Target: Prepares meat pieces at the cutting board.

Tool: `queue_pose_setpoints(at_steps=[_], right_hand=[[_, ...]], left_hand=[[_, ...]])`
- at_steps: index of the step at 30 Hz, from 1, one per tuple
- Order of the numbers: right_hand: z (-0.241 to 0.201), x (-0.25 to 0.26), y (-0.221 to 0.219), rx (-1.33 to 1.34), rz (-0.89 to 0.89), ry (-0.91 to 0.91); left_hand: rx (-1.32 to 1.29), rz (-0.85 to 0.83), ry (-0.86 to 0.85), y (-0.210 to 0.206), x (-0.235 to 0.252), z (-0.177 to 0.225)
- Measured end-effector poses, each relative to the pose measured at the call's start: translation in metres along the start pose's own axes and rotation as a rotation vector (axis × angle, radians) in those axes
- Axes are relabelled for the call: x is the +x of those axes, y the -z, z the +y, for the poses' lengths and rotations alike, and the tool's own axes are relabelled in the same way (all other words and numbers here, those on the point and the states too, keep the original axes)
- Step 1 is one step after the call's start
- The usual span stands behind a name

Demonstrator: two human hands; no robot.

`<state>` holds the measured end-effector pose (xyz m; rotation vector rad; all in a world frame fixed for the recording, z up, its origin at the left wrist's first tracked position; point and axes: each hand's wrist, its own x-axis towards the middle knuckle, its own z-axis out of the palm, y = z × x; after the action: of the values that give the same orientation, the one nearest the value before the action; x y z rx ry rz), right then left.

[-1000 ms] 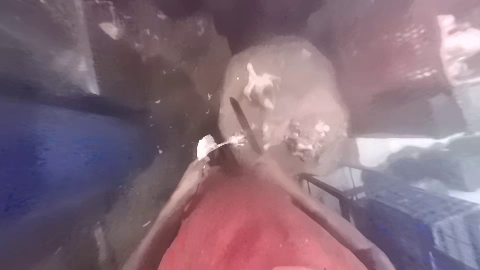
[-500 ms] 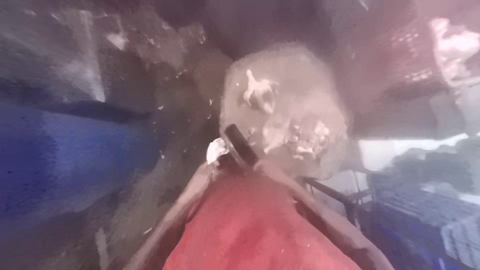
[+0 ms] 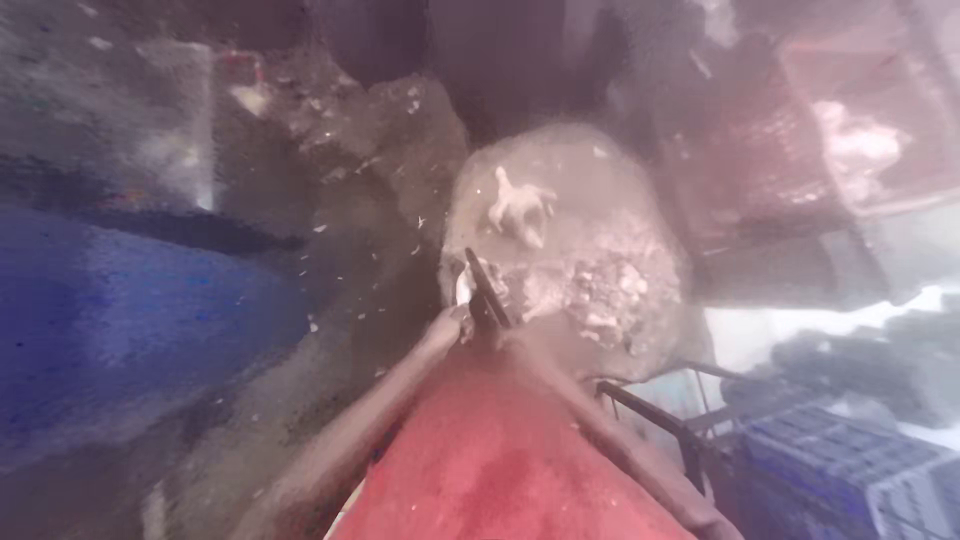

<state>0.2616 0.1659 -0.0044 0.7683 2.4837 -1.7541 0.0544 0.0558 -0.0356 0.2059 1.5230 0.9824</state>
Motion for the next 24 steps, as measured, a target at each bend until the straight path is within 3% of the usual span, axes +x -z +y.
queue_pose_setpoints(at_steps=[4,7,11,15,17,20,24], right_hand=[[-0.04,-0.016,0.002,0.118,0.114,0.037],[-0.027,-0.012,0.002,0.045,0.162,0.115],[-0.008,0.009,0.018,-0.023,-0.059,-0.023],[-0.056,-0.003,0.004,0.197,0.119,0.124],[-0.038,0.001,-0.008,0.195,0.118,0.202],[0.006,0.014,0.0,-0.006,-0.117,0.016],[-0.034,-0.004,0.003,0.075,0.019,-0.006]], left_hand=[[0.374,-0.063,0.091,0.037,-0.046,-0.012],[0.573,-0.063,0.138,0.053,-0.064,-0.027],[0.584,-0.075,0.121,0.052,-0.067,-0.04],[0.612,-0.109,0.105,0.044,-0.064,-0.042],[0.635,-0.117,0.098,0.042,-0.057,-0.043],[0.665,-0.099,0.098,0.044,-0.058,-0.04],[0.588,-0.074,0.124,0.05,-0.061,-0.04]])
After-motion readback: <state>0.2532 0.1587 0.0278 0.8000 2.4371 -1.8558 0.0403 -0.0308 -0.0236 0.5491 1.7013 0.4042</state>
